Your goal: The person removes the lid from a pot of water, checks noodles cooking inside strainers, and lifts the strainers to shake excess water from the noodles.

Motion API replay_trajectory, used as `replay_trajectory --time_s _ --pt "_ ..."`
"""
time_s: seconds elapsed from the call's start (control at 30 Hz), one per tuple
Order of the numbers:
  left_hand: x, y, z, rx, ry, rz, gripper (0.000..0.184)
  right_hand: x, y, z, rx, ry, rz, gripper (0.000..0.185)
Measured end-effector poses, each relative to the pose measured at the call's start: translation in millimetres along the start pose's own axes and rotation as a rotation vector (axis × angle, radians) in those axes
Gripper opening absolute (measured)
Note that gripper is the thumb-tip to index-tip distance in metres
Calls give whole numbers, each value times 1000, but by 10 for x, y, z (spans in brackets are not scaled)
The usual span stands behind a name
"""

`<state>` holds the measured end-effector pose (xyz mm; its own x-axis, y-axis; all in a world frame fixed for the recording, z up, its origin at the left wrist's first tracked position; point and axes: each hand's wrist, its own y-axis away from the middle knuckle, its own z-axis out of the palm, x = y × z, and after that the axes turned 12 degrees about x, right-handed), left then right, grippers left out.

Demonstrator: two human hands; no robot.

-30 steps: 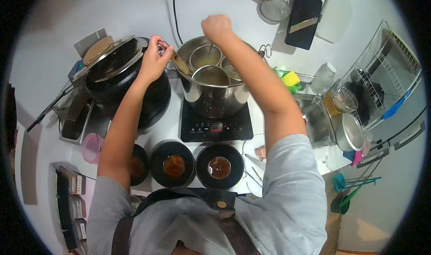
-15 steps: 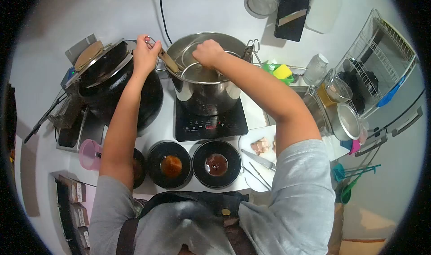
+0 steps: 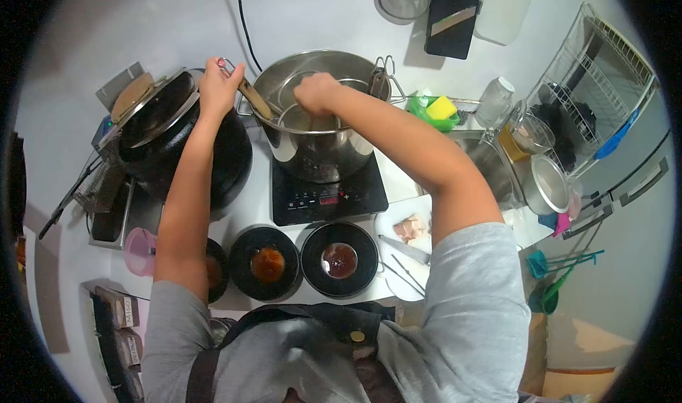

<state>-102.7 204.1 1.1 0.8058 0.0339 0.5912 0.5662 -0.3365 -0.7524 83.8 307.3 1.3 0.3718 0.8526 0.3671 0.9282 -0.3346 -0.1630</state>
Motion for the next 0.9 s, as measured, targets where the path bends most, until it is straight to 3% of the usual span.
replay_trajectory --time_s 0.17,0.4,0.53,0.7,0.9 --pt "-9 14 -16 -13 24 29 47 -41 45 0 -94 18 -31 20" --pt "40 5 -56 -39 27 21 47 -13 -19 -43 -28 -31 35 18" --pt "1 -23 -47 -61 18 11 46 199 64 -348 219 -59 185 15" --pt "-26 -38 -10 -71 34 -1 47 272 180 -421 260 -85 221 15" --pt "-69 -38 12 -34 31 24 48 121 160 -268 188 27 121 13"
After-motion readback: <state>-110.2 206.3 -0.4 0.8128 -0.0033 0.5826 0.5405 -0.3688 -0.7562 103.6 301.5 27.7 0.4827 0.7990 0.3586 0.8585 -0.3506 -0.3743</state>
